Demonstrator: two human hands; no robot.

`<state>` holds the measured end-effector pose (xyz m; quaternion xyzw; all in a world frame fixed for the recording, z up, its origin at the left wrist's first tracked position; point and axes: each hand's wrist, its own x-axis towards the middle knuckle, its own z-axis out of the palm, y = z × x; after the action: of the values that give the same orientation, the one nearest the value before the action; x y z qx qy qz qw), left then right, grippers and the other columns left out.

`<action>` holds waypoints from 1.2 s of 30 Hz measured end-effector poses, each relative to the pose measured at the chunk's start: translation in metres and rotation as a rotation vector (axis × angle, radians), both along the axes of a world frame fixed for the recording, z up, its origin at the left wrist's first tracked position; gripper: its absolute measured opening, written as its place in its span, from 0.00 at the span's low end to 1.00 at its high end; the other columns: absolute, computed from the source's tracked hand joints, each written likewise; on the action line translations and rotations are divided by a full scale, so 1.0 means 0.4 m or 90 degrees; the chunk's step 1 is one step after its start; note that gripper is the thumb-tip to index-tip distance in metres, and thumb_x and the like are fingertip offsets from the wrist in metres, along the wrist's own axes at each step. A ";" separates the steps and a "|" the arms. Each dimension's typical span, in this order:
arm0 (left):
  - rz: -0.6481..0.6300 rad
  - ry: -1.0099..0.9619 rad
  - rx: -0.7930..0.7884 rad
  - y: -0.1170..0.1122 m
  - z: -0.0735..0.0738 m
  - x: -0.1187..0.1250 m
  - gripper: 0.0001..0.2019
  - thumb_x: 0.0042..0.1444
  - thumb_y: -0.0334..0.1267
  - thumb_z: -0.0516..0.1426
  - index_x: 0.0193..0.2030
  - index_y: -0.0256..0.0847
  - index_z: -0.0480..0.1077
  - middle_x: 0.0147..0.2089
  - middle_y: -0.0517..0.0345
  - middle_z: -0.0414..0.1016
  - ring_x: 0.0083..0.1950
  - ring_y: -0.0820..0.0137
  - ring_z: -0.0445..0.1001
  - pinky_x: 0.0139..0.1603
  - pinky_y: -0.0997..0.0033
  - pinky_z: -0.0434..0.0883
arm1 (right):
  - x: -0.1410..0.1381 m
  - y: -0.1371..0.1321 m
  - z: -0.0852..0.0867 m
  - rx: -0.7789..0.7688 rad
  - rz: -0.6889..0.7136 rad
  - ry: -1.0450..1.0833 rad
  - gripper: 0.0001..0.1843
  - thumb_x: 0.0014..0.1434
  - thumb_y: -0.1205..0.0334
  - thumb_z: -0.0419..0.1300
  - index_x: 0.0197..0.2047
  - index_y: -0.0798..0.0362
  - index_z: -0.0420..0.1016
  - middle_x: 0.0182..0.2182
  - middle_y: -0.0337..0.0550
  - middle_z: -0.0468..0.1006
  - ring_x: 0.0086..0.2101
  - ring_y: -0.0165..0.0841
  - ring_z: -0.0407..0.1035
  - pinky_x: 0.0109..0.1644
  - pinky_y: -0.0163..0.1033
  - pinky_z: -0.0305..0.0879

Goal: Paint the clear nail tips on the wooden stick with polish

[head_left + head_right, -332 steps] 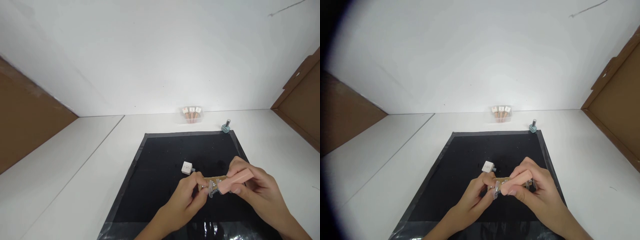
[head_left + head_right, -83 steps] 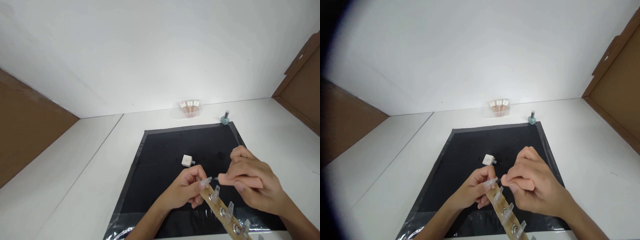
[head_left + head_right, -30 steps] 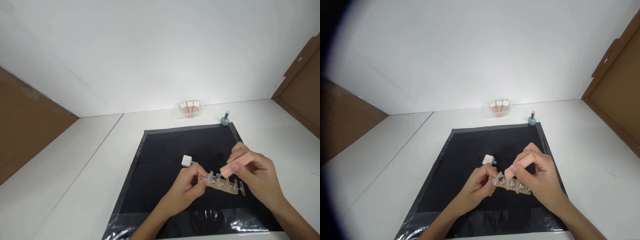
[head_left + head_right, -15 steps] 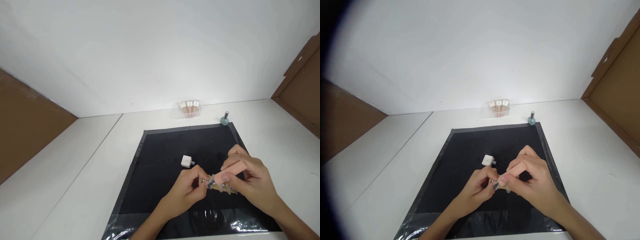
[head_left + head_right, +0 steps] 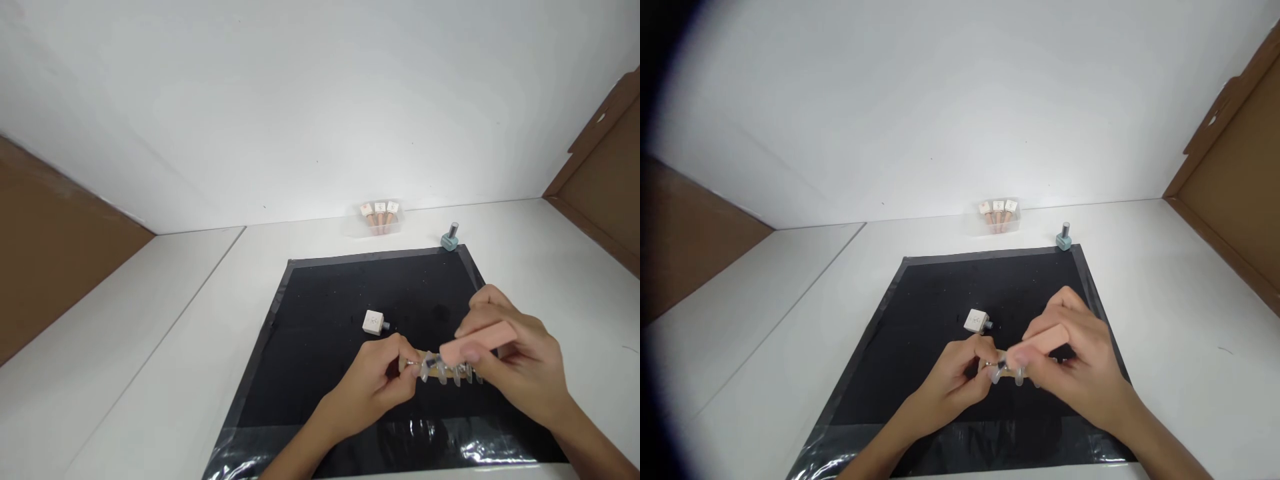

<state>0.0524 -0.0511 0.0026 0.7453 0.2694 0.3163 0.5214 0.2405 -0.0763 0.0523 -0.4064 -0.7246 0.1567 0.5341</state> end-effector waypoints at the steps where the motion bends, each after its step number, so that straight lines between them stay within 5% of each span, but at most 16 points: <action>1: -0.001 0.004 0.001 0.000 0.000 0.001 0.07 0.57 0.32 0.52 0.28 0.40 0.61 0.24 0.66 0.61 0.23 0.78 0.56 0.25 0.79 0.57 | 0.001 0.000 0.000 -0.006 0.024 -0.010 0.10 0.58 0.67 0.62 0.25 0.48 0.73 0.18 0.35 0.75 0.22 0.31 0.61 0.23 0.37 0.60; 7: 0.004 0.033 0.043 0.002 -0.004 0.002 0.06 0.55 0.31 0.52 0.27 0.40 0.62 0.23 0.66 0.60 0.23 0.78 0.57 0.24 0.80 0.58 | 0.000 -0.002 0.000 0.004 -0.035 -0.006 0.11 0.56 0.70 0.63 0.24 0.48 0.72 0.19 0.36 0.75 0.23 0.32 0.62 0.24 0.38 0.61; 11: 0.008 0.052 0.067 0.003 -0.001 0.000 0.07 0.55 0.32 0.52 0.26 0.40 0.61 0.22 0.66 0.60 0.22 0.78 0.57 0.23 0.80 0.57 | 0.002 -0.001 0.002 -0.022 0.029 -0.032 0.12 0.58 0.66 0.61 0.23 0.48 0.72 0.17 0.36 0.74 0.21 0.31 0.62 0.21 0.37 0.59; 16: 0.011 0.068 0.127 0.007 -0.001 -0.002 0.06 0.55 0.30 0.51 0.27 0.41 0.63 0.23 0.65 0.61 0.23 0.77 0.59 0.25 0.79 0.59 | 0.007 0.005 0.005 0.032 -0.046 -0.040 0.11 0.56 0.70 0.62 0.25 0.47 0.73 0.19 0.36 0.76 0.22 0.32 0.63 0.24 0.38 0.61; 20: 0.014 0.068 0.158 0.010 -0.003 -0.001 0.06 0.56 0.30 0.51 0.29 0.41 0.64 0.24 0.65 0.61 0.23 0.77 0.59 0.26 0.79 0.59 | 0.003 0.006 0.010 0.013 0.052 -0.084 0.11 0.60 0.63 0.60 0.25 0.48 0.70 0.17 0.36 0.74 0.21 0.31 0.62 0.21 0.37 0.60; 25: 0.025 0.050 0.154 0.004 -0.001 -0.002 0.07 0.56 0.30 0.51 0.27 0.41 0.62 0.23 0.65 0.61 0.23 0.78 0.59 0.25 0.80 0.59 | 0.004 0.001 0.005 0.039 -0.042 -0.072 0.07 0.57 0.67 0.63 0.28 0.48 0.72 0.19 0.37 0.76 0.23 0.32 0.62 0.23 0.37 0.61; 30: 0.028 0.031 0.124 0.003 -0.002 -0.002 0.06 0.56 0.30 0.52 0.29 0.40 0.63 0.23 0.66 0.59 0.22 0.78 0.57 0.23 0.80 0.58 | 0.002 0.001 0.007 0.020 0.050 -0.052 0.10 0.60 0.63 0.61 0.27 0.49 0.71 0.17 0.37 0.75 0.22 0.31 0.61 0.21 0.37 0.60; 36: 0.028 0.001 0.139 0.004 -0.012 -0.006 0.06 0.56 0.29 0.52 0.29 0.40 0.63 0.24 0.66 0.60 0.22 0.79 0.57 0.23 0.81 0.57 | 0.004 -0.001 -0.008 0.025 -0.018 -0.013 0.08 0.59 0.65 0.62 0.28 0.48 0.72 0.21 0.37 0.76 0.24 0.32 0.63 0.24 0.38 0.62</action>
<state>0.0500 -0.0496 -0.0020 0.7920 0.2501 0.3544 0.4296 0.2422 -0.0766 0.0491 -0.4078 -0.7271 0.1303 0.5368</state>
